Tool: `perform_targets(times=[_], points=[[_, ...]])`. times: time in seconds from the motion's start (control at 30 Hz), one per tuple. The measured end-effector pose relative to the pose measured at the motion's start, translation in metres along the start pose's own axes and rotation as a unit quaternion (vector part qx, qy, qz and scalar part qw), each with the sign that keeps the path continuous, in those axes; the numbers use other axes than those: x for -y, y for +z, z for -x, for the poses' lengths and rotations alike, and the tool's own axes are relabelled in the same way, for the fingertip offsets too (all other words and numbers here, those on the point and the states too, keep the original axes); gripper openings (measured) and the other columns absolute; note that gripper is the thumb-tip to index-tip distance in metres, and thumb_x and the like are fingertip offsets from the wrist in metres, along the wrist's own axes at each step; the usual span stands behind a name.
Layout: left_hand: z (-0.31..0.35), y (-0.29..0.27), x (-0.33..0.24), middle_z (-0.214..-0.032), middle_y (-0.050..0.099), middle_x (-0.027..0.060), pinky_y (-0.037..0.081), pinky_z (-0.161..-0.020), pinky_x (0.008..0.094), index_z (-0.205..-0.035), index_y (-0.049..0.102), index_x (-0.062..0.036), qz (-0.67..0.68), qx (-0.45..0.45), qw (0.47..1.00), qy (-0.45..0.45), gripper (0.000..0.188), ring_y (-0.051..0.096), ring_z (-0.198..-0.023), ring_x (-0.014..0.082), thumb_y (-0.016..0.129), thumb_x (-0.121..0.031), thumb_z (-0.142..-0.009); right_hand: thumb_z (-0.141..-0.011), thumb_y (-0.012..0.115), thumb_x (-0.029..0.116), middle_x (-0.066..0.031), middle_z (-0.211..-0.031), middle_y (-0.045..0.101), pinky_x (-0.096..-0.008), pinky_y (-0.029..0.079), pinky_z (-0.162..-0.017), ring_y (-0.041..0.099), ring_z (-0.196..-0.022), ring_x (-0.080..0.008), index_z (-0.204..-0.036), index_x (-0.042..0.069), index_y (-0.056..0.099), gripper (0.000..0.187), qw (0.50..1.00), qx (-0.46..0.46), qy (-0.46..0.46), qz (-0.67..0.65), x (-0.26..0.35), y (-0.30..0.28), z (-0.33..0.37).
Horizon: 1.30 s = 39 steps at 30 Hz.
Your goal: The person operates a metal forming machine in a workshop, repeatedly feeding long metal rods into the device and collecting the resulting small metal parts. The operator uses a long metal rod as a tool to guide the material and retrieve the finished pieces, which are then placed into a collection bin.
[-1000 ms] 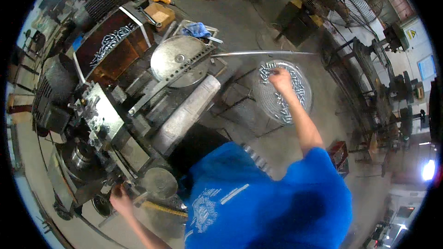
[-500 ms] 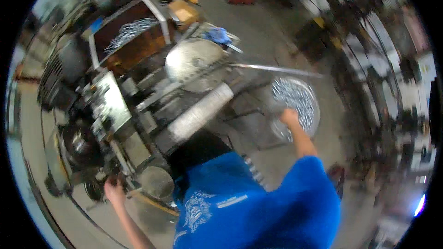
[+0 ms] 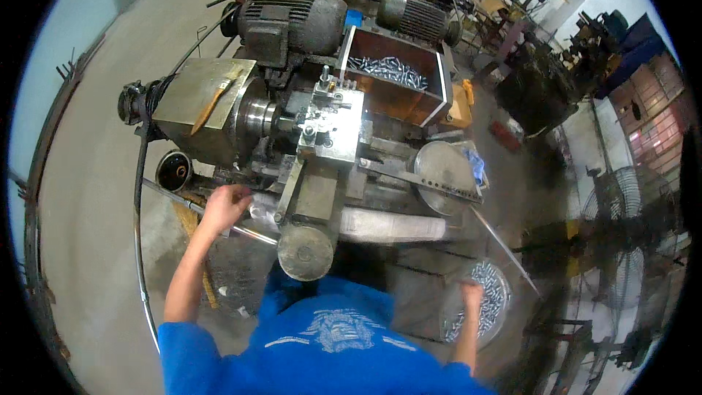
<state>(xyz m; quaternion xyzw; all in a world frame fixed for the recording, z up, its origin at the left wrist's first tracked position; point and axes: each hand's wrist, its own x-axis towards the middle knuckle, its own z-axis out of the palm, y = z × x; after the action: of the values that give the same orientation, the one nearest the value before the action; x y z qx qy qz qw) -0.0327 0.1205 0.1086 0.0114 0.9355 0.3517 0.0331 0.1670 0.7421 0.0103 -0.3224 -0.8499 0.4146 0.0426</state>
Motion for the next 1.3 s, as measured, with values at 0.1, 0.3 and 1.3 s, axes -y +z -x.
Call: perform_targets(times=[0.1, 0.3, 1.3], points=[[-0.002, -0.009, -0.055, -0.068, 0.063, 0.0091, 0.046, -0.056, 0.0287, -0.086, 0.063, 0.0005, 0.234, 0.005, 0.972, -0.014, 0.022, 0.060, -0.061, 0.0163, 0.059, -0.020, -0.079, -0.061, 0.056, 0.009, -0.0143, -0.092, 0.062, -0.0273, 0.043, -0.074, 0.056, -0.085, -0.0195, -0.085, 0.002, 0.068, 0.028, 0.980, 0.104, -0.165, -0.047, 0.104, 0.042, 0.011], [0.009, 0.017, -0.126, -0.072, 0.062, 0.0117, 0.048, -0.059, 0.0271, -0.088, 0.059, 0.0060, 0.399, 0.215, 0.890, 0.042, 0.031, 0.059, -0.064, 0.0148, 0.051, -0.024, -0.088, -0.049, 0.056, 0.013, -0.0157, -0.108, 0.056, -0.0390, 0.039, -0.087, 0.050, -0.100, -0.0321, -0.088, 0.006, 0.066, 0.041, 0.802, 0.234, -0.537, -0.114, 0.327, 0.142, 0.069], [0.124, -0.164, 0.010, -0.078, 0.060, 0.0196, 0.047, -0.072, 0.0385, -0.102, 0.057, -0.0017, -0.282, -0.213, 0.925, -0.140, 0.029, 0.058, -0.076, 0.0342, 0.050, -0.003, -0.073, -0.052, 0.059, 0.020, -0.0170, -0.078, 0.061, -0.0420, 0.038, -0.084, 0.052, -0.088, -0.0313, -0.062, 0.002, 0.064, 0.021, 0.690, 0.143, -0.634, 0.319, 0.505, 0.266, 0.013]])
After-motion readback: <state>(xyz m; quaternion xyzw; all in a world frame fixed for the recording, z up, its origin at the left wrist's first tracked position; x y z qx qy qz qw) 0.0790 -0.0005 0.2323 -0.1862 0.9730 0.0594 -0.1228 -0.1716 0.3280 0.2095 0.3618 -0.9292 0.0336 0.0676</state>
